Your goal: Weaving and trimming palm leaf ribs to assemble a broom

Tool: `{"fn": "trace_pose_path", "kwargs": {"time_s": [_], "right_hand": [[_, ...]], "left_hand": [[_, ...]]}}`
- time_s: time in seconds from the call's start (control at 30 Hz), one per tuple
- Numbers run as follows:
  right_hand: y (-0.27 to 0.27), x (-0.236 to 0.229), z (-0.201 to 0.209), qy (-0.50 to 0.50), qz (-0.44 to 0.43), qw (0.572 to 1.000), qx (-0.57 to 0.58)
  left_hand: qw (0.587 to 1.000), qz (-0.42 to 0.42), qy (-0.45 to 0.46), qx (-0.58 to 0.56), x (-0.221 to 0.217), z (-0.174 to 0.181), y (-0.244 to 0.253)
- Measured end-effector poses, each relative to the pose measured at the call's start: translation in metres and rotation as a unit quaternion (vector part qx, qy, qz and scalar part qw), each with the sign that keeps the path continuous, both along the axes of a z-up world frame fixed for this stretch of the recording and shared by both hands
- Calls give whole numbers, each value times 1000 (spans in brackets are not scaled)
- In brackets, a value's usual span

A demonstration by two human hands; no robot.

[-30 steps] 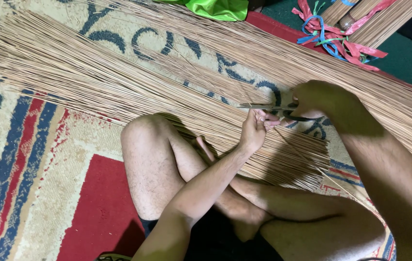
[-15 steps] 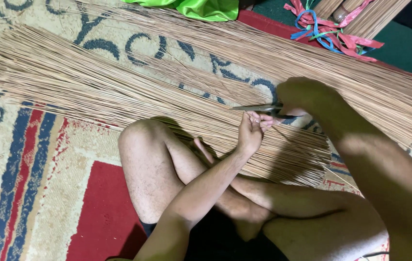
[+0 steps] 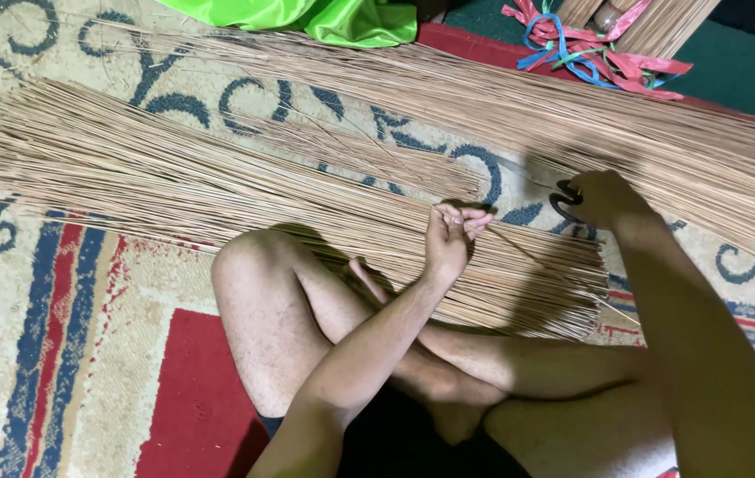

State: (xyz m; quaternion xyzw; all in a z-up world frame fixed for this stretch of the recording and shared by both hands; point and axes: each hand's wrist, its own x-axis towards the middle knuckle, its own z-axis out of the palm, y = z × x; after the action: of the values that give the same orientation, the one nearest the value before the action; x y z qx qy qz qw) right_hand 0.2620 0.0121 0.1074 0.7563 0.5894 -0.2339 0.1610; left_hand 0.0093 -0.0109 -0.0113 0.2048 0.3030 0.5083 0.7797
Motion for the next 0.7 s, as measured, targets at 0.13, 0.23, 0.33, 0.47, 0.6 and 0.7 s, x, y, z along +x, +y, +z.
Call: {"fn": "trace_pose_path", "kwargs": {"time_s": [0.13, 0.23, 0.33, 0.47, 0.6, 0.7], "right_hand": [[-26, 39, -65, -17, 18, 1000, 17], [-32, 56, -115, -93, 29, 994, 43], [-35, 24, -101, 11, -185, 977, 106], [-64, -66, -21, 141, -44, 973, 179], [-94, -119, 27, 279, -10, 943, 181], [-112, -116, 25, 266, -38, 943, 196]], "left_hand": [[1000, -3, 20, 11, -5, 10, 2], [999, -13, 25, 18, -7, 10, 2], [1000, -12, 8, 13, -9, 4, 3], [999, -10, 25, 18, -20, 13, 7], [999, 6, 28, 25, -34, 16, 27], [999, 18, 21, 18, -57, 36, 43]]}}
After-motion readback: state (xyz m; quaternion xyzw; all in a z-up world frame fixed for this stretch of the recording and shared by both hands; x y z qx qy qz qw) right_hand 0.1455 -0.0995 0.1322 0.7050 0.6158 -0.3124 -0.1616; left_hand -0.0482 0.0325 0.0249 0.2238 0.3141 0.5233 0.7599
